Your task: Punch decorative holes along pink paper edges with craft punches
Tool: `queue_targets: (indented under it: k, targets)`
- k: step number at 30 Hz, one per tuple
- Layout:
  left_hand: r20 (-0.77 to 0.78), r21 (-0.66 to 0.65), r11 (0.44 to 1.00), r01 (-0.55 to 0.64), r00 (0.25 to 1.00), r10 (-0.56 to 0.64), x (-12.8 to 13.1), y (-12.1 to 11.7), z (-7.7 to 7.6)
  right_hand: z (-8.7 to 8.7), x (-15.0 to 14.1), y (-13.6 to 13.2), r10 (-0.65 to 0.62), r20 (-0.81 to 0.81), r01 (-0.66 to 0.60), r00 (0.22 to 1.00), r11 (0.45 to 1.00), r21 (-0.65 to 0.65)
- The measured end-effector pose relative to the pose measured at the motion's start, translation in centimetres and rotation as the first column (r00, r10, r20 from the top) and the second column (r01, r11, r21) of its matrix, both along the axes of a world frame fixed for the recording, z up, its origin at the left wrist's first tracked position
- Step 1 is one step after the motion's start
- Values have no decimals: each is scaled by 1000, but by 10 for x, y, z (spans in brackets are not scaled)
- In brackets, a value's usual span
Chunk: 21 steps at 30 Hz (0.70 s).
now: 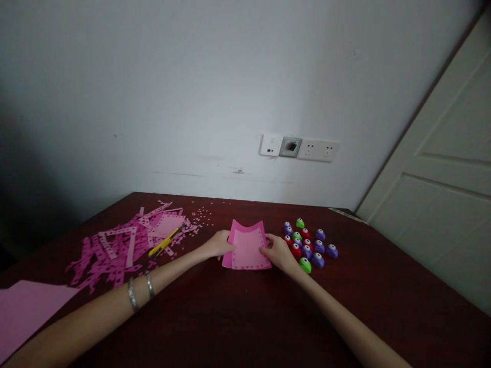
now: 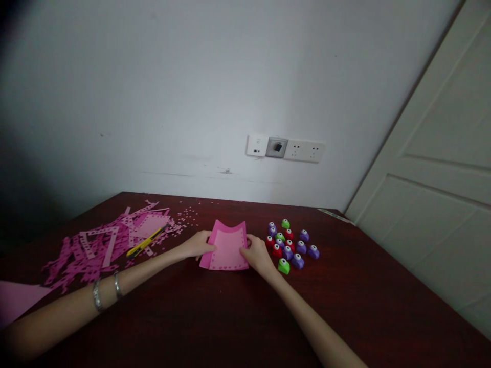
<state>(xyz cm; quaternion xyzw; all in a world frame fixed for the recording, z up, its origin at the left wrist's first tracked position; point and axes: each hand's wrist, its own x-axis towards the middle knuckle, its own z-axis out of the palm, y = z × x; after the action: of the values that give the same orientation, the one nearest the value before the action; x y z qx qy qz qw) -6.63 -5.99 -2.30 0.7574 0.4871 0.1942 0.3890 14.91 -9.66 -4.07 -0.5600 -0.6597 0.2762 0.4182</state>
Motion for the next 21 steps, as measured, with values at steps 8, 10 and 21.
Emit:
queue_targets:
  k: [8,10,21]
  targets:
    - [-480,320,947,14,864,149,5,-5,3,6,1,-7,-9,270,5,963,1000,15]
    - [-525,321,946,47,840,137,5,-5,4,8,0,-8,-3,321,1,947,1000,6]
    - [-595,213,974,79,801,66,1,5,11,26,1,-22,-80,596,109,799,994,-14]
